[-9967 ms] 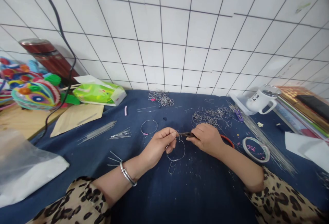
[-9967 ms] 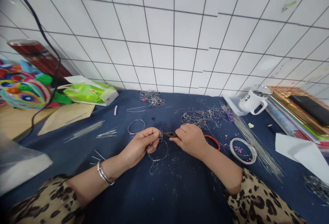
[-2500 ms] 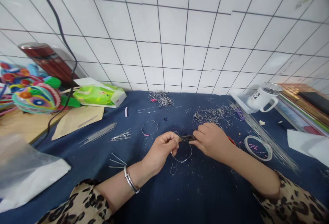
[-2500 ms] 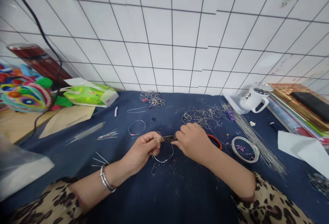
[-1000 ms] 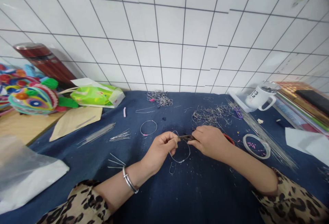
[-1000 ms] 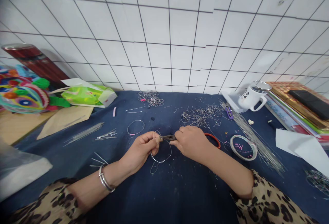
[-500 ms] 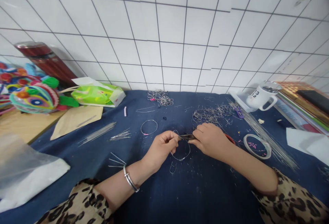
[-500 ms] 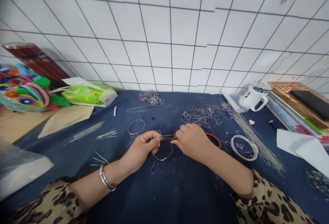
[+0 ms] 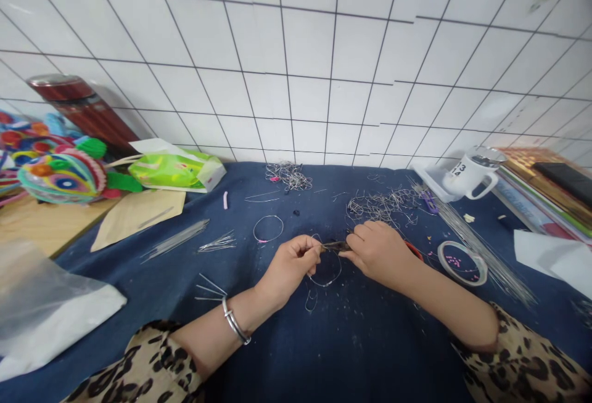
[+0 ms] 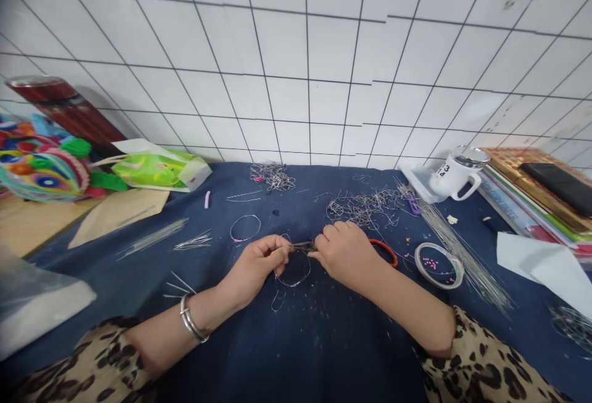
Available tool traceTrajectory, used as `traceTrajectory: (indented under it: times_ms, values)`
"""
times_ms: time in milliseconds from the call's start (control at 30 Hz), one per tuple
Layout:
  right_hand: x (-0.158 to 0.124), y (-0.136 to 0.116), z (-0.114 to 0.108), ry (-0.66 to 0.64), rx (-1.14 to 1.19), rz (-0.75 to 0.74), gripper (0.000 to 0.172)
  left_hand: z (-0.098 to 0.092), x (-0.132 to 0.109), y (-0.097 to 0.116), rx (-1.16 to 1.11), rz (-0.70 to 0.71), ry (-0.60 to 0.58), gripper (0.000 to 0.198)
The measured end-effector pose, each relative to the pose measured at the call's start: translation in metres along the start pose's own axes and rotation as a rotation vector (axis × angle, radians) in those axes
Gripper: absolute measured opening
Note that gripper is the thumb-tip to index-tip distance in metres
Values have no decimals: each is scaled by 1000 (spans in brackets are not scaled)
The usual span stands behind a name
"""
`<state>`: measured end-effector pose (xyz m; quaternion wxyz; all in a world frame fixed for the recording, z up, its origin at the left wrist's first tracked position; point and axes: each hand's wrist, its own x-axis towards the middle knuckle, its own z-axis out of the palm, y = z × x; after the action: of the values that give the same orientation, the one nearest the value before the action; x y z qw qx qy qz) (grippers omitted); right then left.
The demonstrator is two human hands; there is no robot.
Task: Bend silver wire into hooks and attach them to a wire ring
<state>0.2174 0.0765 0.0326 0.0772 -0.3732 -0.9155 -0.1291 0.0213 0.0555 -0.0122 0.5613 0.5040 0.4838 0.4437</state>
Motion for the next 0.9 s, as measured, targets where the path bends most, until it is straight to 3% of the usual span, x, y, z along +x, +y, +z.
traceTrajectory:
  times_ms: [900]
  values:
    - [0,-2,6,-32,56,8,27,0,0,-3,68,15,8,16]
